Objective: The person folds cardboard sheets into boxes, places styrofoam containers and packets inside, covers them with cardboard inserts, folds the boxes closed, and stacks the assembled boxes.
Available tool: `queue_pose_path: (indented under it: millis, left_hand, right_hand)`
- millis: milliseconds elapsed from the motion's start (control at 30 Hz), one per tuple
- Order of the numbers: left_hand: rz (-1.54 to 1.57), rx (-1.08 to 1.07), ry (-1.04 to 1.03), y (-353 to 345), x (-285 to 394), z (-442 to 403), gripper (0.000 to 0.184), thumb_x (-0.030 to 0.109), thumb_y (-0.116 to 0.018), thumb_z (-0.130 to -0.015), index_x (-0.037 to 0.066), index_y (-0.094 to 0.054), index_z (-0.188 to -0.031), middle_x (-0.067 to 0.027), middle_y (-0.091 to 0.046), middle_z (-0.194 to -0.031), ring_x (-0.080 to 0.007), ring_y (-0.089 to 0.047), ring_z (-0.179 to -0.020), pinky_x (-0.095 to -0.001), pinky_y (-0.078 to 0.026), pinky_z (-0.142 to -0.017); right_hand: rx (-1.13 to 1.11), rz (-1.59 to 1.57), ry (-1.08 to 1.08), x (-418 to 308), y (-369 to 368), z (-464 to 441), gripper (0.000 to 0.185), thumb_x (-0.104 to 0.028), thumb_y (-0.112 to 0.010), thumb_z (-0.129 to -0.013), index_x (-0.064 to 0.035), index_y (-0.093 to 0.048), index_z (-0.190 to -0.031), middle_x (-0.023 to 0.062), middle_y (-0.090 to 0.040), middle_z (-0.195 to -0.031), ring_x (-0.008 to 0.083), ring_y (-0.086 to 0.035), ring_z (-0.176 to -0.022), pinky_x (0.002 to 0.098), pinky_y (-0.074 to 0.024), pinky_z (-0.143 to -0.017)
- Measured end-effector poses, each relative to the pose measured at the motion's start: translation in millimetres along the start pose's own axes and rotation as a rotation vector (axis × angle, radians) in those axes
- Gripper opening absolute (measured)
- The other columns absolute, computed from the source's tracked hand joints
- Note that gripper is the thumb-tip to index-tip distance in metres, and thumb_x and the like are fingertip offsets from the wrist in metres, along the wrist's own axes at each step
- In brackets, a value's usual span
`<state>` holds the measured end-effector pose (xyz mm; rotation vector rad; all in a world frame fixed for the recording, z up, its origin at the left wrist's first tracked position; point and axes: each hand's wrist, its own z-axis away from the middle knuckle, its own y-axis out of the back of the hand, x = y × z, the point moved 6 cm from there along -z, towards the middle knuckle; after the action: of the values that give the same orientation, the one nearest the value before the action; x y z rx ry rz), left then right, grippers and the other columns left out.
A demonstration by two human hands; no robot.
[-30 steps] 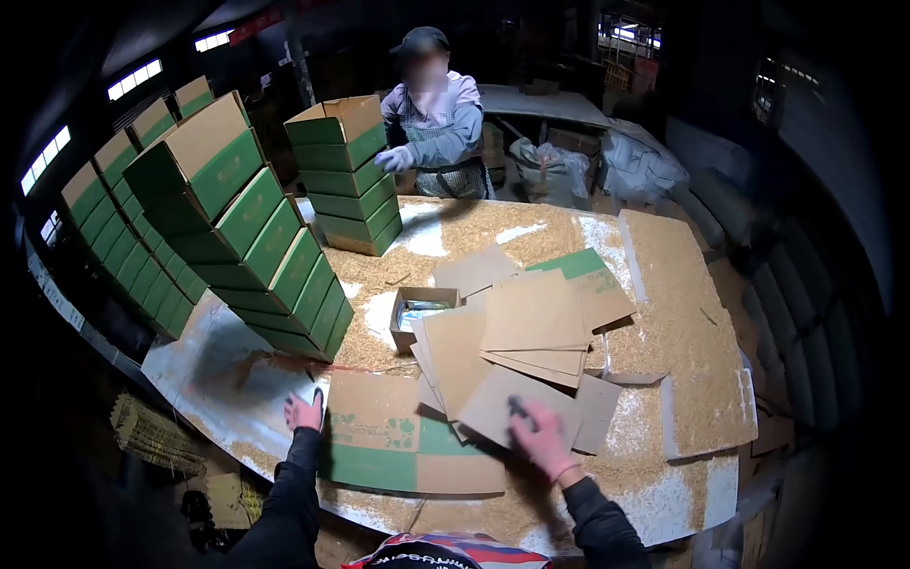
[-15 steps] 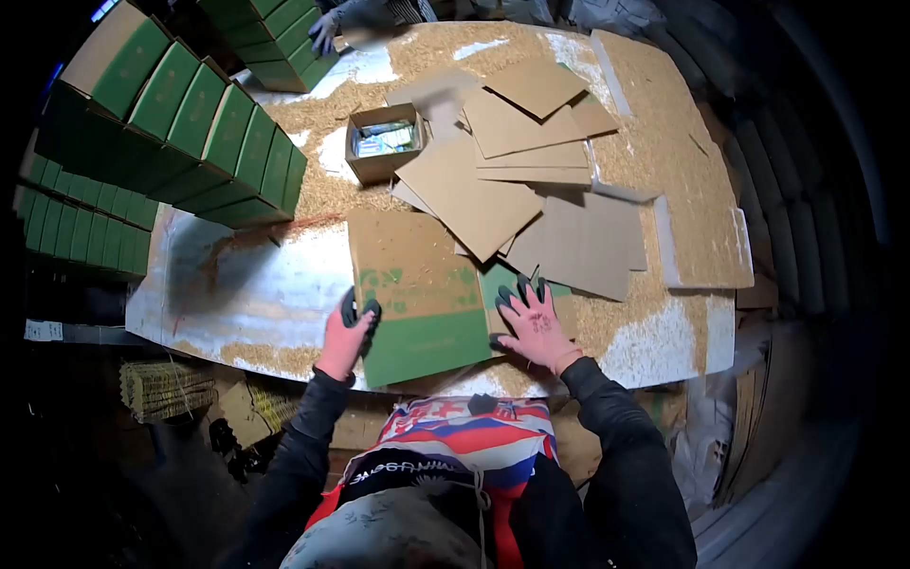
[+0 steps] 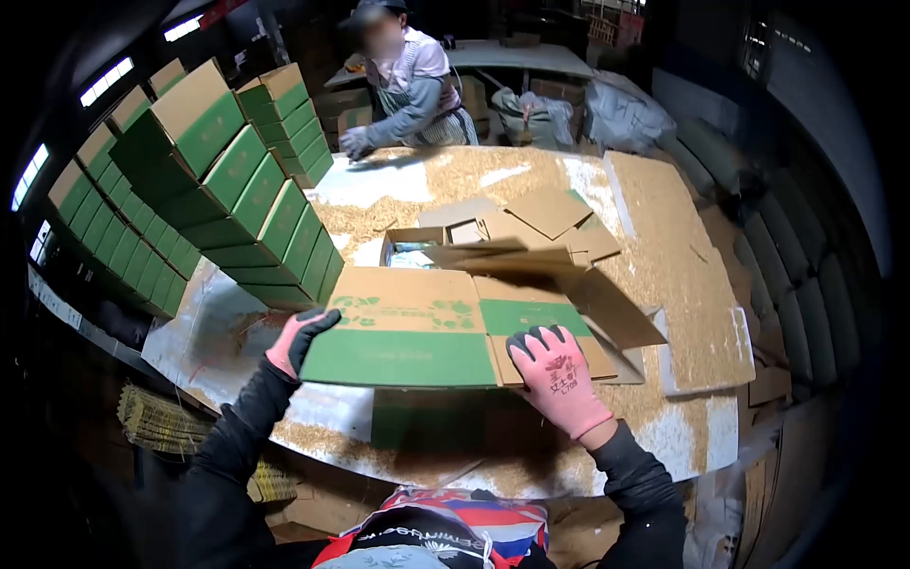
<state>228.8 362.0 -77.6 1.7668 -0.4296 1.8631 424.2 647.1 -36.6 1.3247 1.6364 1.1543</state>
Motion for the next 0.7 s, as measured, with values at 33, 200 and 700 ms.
queue_pose_path:
  millis: [33, 200, 700]
  left_hand:
    - [-0.305, -0.009, -0.290, -4.9, -6.9, 4.0, 0.022, 0.014, -0.056, -0.092, -0.005, -0.061, -0.103, -0.0056, -0.064, -0.094, -0.0090, -0.061, -0.085, -0.0235, -0.049, -0.072]
    - [0.284, 0.090, -0.022, -14.4, -57.0, 26.0, 0.027, 0.008, -0.061, -0.088, -0.003, -0.060, -0.113, -0.0075, -0.065, -0.106, -0.0144, -0.061, -0.093, -0.0286, -0.049, -0.081]
    - [-0.677, -0.771, -0.030, -85.2, -29.6, -33.8, 0.051, 0.038, -0.037, -0.098, 0.002, -0.045, -0.132, -0.0172, -0.055, -0.126, -0.0279, -0.054, -0.113, -0.0360, -0.038, -0.098]
  right_hand:
    - [-0.153, -0.011, -0.001, 5.9, -16.8, 7.4, 0.055, -0.032, -0.076, -0.066, -0.0063, -0.056, -0.111, 0.0116, -0.055, -0.113, 0.0306, -0.048, -0.112, 0.0477, -0.0312, -0.103]
    - [-0.047, -0.215, 0.025, -4.6, 15.8, 11.1, 0.069, -0.052, -0.074, -0.066, -0.0069, -0.057, -0.115, 0.0157, -0.047, -0.128, 0.0367, -0.040, -0.123, 0.0545, -0.0263, -0.106]
    - [0.002, 0.012, -0.040, 11.9, -36.3, -54.1, 0.061, -0.036, -0.078, -0.062, -0.0104, -0.056, -0.113, 0.0093, -0.058, -0.110, 0.0284, -0.053, -0.108, 0.0431, -0.0401, -0.092]
